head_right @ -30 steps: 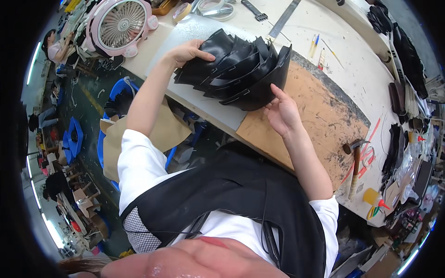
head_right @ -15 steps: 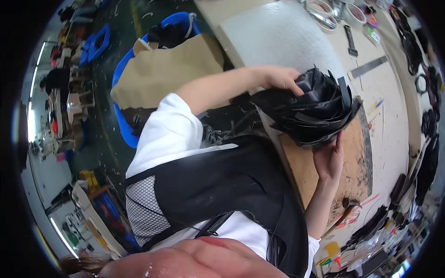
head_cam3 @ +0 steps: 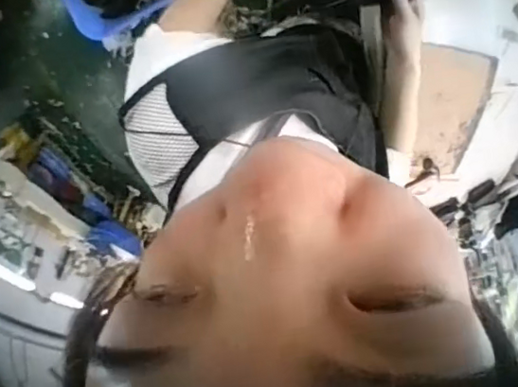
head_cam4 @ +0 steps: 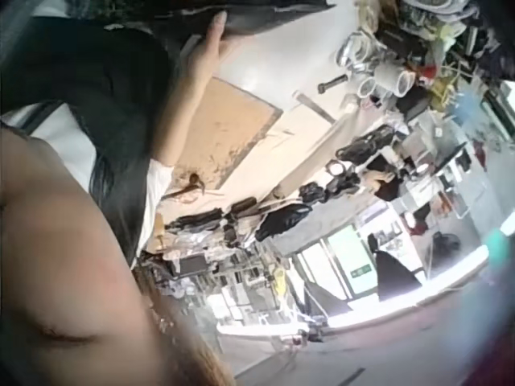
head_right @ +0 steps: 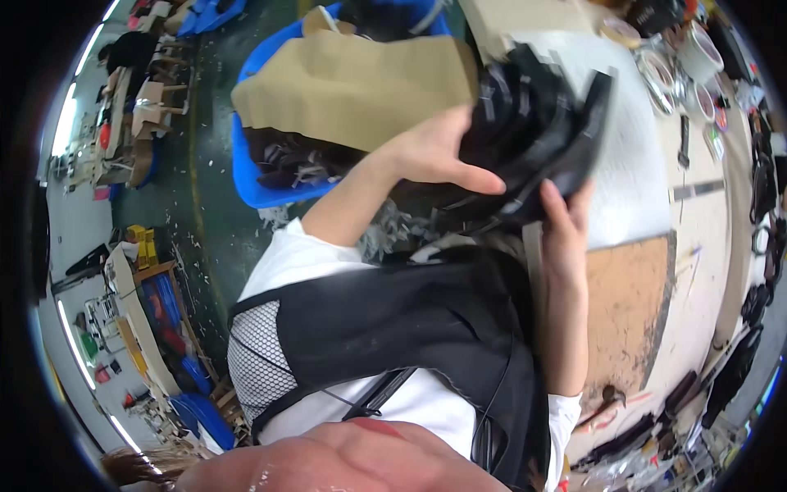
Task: The recorder is folding and hammering leather shoe upper components on a workbench.
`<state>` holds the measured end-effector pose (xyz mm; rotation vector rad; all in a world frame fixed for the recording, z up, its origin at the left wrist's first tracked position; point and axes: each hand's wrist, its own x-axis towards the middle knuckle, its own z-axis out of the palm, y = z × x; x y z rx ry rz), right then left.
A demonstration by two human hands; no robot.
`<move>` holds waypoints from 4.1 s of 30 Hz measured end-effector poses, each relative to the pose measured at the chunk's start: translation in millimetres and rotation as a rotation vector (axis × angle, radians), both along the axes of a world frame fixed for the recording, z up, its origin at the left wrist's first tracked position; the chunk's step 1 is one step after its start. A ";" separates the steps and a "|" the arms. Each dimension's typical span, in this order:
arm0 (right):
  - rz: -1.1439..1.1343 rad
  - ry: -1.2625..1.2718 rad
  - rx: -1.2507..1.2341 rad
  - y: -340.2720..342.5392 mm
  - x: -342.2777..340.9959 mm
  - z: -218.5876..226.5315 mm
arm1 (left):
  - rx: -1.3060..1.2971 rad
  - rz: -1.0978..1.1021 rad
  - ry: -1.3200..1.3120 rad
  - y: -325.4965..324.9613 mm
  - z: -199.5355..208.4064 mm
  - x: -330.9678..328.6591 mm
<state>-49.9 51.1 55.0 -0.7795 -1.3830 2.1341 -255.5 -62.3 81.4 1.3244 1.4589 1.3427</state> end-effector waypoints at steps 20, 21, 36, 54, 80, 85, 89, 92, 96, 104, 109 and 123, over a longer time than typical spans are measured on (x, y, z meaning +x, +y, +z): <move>0.152 -0.108 -0.497 -79.4 -155.2 -128.3 | -0.337 0.337 -0.250 -110.7 -130.6 -121.3; 0.158 -0.123 -0.502 -81.5 -152.6 -116.6 | -0.266 0.340 -0.208 -110.4 -125.3 -119.7; 0.384 0.142 0.178 -149.5 -151.9 -51.5 | 0.106 0.639 -0.285 -213.2 -74.8 -68.7; 0.282 -0.224 -0.358 -84.3 -51.7 -98.4 | -0.623 0.566 0.667 -162.1 -97.5 -90.3; -1.034 -1.749 0.591 -136.1 414.6 -39.0 | 0.185 -1.957 -0.818 146.8 225.4 229.3; -1.282 -1.675 0.288 -149.9 443.6 -48.8 | 0.146 -2.001 -0.558 126.7 210.9 242.1; -1.392 -1.739 0.135 -170.2 490.9 -46.3 | 0.366 -2.118 -0.706 122.4 165.2 287.0; -1.327 -1.694 0.393 -134.2 532.3 -36.9 | 0.265 -2.405 -0.320 137.0 170.4 324.5; -1.527 -1.784 0.550 -59.7 622.8 -9.1 | -0.107 -2.441 -0.112 175.4 113.3 415.3; -0.930 -2.019 0.051 30.5 727.4 -2.3 | -0.678 -1.537 -0.018 201.0 17.4 523.9; -1.257 -1.736 0.181 27.4 753.0 -0.1 | -0.822 -1.368 -0.184 215.4 -18.9 578.4; -1.580 -0.522 0.561 -2.5 630.9 131.1 | -0.511 -1.184 -0.380 183.1 13.7 646.2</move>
